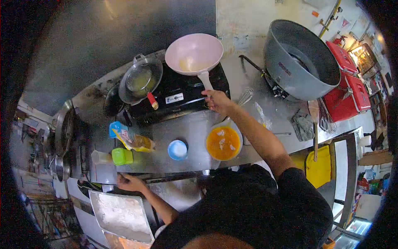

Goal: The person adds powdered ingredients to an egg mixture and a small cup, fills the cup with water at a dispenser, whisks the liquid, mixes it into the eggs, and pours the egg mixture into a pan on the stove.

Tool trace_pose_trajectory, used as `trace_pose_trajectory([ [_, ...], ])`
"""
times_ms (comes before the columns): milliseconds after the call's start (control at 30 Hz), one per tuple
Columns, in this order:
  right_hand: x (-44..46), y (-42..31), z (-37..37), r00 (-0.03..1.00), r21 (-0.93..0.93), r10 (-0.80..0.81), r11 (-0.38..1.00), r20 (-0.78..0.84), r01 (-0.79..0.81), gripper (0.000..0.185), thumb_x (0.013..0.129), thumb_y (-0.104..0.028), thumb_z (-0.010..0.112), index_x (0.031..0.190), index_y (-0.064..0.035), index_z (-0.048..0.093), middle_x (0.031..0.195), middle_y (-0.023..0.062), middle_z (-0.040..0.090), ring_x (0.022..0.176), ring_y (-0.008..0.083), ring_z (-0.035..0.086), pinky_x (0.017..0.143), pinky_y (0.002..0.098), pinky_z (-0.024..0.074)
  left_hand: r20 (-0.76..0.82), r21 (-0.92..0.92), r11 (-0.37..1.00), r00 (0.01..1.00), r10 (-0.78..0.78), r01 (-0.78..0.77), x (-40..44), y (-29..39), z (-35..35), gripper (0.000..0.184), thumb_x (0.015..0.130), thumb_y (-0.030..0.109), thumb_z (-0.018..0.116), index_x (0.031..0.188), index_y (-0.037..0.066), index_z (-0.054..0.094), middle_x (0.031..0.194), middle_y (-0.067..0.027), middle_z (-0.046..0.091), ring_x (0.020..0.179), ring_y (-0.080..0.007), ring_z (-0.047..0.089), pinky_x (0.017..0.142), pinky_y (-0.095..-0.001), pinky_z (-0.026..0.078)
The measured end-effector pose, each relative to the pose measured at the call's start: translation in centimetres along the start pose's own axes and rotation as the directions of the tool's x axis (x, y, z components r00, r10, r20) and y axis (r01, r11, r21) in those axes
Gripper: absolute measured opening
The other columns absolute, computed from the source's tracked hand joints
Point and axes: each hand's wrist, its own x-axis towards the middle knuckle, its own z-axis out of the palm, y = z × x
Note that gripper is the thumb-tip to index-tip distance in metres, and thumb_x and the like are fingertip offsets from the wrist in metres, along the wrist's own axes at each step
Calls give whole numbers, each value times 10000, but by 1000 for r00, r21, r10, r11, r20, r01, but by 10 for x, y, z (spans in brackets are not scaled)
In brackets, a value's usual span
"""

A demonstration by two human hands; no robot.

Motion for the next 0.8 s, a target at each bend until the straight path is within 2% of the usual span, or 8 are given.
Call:
trace_pose_trajectory([
  [67, -4, -3, 14, 998, 32, -62, 998, -9, 63, 257, 926, -301, 542, 1062, -85, 508, 647, -29, 461, 466, 70, 380, 443, 233, 364, 94, -68, 994, 992, 86, -79, -35, 17, -10, 248, 870, 192, 613, 976, -22, 544, 960, -151, 526, 875, -283, 509, 782, -374, 419],
  [133, -12, -19, 19, 998, 94, -68, 993, 14, 66, 226, 938, -288, 510, 1034, -83, 508, 632, -43, 451, 440, 51, 352, 398, 215, 322, 256, -187, 980, 966, -19, 69, -62, 44, -22, 202, 837, 117, 602, 979, -13, 542, 966, -141, 525, 889, -276, 498, 788, -369, 413],
  [200, -28, -35, 29, 999, 145, -38, 989, -7, 39, 203, 959, -272, 461, 1015, -82, 506, 617, -61, 433, 420, 27, 323, 365, 192, 278, 371, -259, 960, 929, 1, 103, -82, 65, -25, 203, 801, 77, 602, 982, 0, 548, 988, -134, 531, 922, -269, 493, 804, -369, 409],
  [300, -31, -43, 26, 998, 145, -43, 989, 45, 36, 201, 961, -265, 461, 1021, -77, 504, 615, -64, 425, 424, 21, 326, 367, 183, 269, 634, -309, 923, 773, 19, 231, -102, 75, -19, 243, 778, 81, 626, 996, 4, 550, 1007, -142, 538, 960, -290, 499, 838, -391, 412],
  [400, -31, -43, 23, 996, 204, -5, 979, 89, -13, 198, 962, -256, 467, 1043, -80, 505, 617, -70, 422, 428, 18, 326, 369, 173, 268, 780, -351, 934, 572, 253, 65, -95, 93, -11, 321, 761, 127, 663, 1039, 4, 558, 1026, -161, 549, 998, -334, 507, 882, -426, 411],
  [633, -33, -27, 18, 994, 248, -39, 969, 105, 12, 176, 946, -232, 513, 1037, -82, 518, 620, -62, 430, 431, 26, 334, 368, 177, 271, 806, -257, 956, 515, 293, -142, -96, 106, 11, 715, 706, 380, 763, 1241, 15, 459, 1187, -216, 505, 1085, -397, 481, 933, -479, 394],
  [667, -30, -24, 13, 995, 206, -33, 979, 91, 13, 171, 945, -231, 517, 1031, -84, 526, 624, -59, 434, 429, 35, 331, 373, 183, 283, 858, -208, 977, 472, 205, -47, -89, 115, 9, 824, 675, 440, 777, 1283, 16, 419, 1221, -221, 488, 1131, -414, 453, 961, -501, 376],
  [800, -19, -3, -14, 997, 136, -11, 991, 79, 0, 198, 948, -258, 514, 1041, -85, 539, 636, -51, 439, 439, 45, 335, 386, 194, 299, 870, -170, 981, 453, 194, -93, -97, 101, 18, 975, 619, 504, 795, 1335, 6, 361, 1260, -249, 456, 1188, -434, 416, 988, -516, 355],
])
